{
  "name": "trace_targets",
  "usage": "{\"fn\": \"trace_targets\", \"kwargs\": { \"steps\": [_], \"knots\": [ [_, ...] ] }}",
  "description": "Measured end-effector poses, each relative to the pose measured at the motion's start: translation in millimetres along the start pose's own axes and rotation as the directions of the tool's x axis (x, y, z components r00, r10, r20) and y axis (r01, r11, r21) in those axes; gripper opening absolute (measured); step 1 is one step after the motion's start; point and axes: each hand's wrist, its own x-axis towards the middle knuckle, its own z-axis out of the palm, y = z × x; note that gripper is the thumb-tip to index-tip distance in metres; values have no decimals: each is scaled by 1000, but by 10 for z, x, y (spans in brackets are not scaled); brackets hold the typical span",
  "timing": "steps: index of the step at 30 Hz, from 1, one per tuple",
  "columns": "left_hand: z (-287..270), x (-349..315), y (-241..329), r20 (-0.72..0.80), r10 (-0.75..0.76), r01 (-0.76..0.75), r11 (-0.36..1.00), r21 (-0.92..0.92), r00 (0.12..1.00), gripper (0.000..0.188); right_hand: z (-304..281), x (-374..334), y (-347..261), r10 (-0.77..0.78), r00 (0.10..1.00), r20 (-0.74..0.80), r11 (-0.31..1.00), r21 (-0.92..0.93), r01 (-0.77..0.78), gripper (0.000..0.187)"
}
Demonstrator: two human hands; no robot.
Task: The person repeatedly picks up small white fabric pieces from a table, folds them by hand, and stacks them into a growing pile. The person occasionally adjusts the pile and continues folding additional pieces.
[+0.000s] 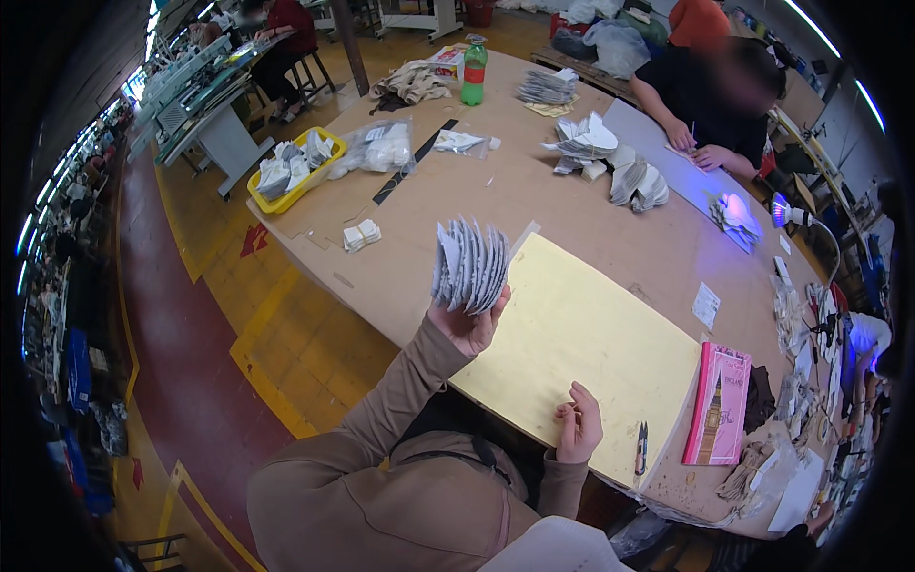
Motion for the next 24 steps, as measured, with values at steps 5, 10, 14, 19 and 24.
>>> {"fn": "trace_targets", "kwargs": {
  "steps": [5, 10, 14, 19, 24],
  "knots": [
    [80, 21, -45, -9, 15, -15, 999, 35, 1000, 39, -4, -4, 6, 0, 1000, 0, 1000, 1, 0, 27],
    [106, 41, -39, -127, 298, -251, 923, 292, 946, 42, -8, -5, 11, 7, 1000, 4, 1000, -4, -7, 27],
    [-49, 57, 76, -227, 487, -331, 804, 495, 843, 39, 0, 2, -1, -7, 1000, 9, 1000, -11, 8, 28],
    [4, 92, -74, -215, 686, -325, 567, 757, 695, 41, -19, -1, 6, -23, 999, 41, 996, -80, 27, 32],
    [-9, 91, -86, -177, 624, -286, 568, 772, 761, 41, -56, 44, -11, 1, 998, 68, 999, -32, 1, 61]
  ]
}}
